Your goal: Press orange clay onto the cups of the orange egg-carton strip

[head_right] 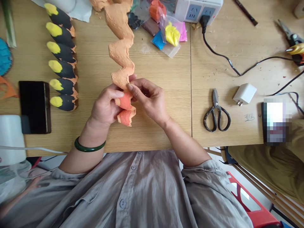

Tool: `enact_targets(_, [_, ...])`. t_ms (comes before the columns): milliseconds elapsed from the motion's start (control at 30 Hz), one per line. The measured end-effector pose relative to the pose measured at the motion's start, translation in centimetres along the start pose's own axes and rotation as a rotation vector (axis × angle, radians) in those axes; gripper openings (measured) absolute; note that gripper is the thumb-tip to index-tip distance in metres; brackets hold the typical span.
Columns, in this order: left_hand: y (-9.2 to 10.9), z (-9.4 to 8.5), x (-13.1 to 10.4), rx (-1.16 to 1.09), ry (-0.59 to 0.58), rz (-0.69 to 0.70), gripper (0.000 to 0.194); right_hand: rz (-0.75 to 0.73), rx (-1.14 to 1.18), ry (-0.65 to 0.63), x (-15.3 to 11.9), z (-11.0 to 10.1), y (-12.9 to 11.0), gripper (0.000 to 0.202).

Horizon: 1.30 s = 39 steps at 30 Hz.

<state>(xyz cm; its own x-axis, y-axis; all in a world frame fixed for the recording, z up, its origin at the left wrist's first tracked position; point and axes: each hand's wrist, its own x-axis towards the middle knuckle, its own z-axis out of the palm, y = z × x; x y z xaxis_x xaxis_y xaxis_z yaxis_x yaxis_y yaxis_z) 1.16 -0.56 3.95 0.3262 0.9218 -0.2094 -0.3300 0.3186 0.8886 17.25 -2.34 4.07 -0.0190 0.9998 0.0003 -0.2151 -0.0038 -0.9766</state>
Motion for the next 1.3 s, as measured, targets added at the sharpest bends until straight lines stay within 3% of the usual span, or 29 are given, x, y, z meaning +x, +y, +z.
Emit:
enact_targets(167, [0.3, 0.1, -0.1, 0.033, 0.024, 0.012, 0.037, -0.012, -0.027, -0.003, -0.3, 0.0, 0.1, 0.039])
enact_targets(267, [-0.1, 0.0, 0.1, 0.066, 0.014, 0.03, 0.032, -0.084, 0.003, -0.038, -0.3, 0.0, 0.3, 0.046])
enact_targets(400, [-0.4, 0.0, 0.1, 0.077, 0.028, 0.04, 0.032, -0.058, 0.024, -0.077, -0.2, 0.1, 0.5, 0.054])
enact_targets(567, [0.3, 0.1, -0.2, 0.054, 0.056, 0.03, 0.031, -0.071, -0.019, -0.031, 0.0, 0.1, 0.3, 0.063])
enact_targets(800, [0.3, -0.1, -0.1, 0.044, 0.017, -0.008, 0.031, -0.109, -0.015, -0.06, 0.2, -0.2, 0.8, 0.057])
enact_targets(967, [-0.7, -0.3, 0.1, 0.091, 0.082, 0.047, 0.017, -0.073, -0.066, -0.081, 0.4, -0.4, 1.6, 0.053])
enact_targets(1067, [-0.4, -0.3, 0.1, 0.069, 0.052, 0.027, 0.014, -0.053, -0.057, -0.072, 0.7, -0.5, 1.7, 0.049])
enact_targets(1300, [-0.2, -0.1, 0.3, 0.052, -0.009, -0.025, 0.032, -0.042, -0.085, 0.013, 1.2, -0.8, 1.4, 0.042])
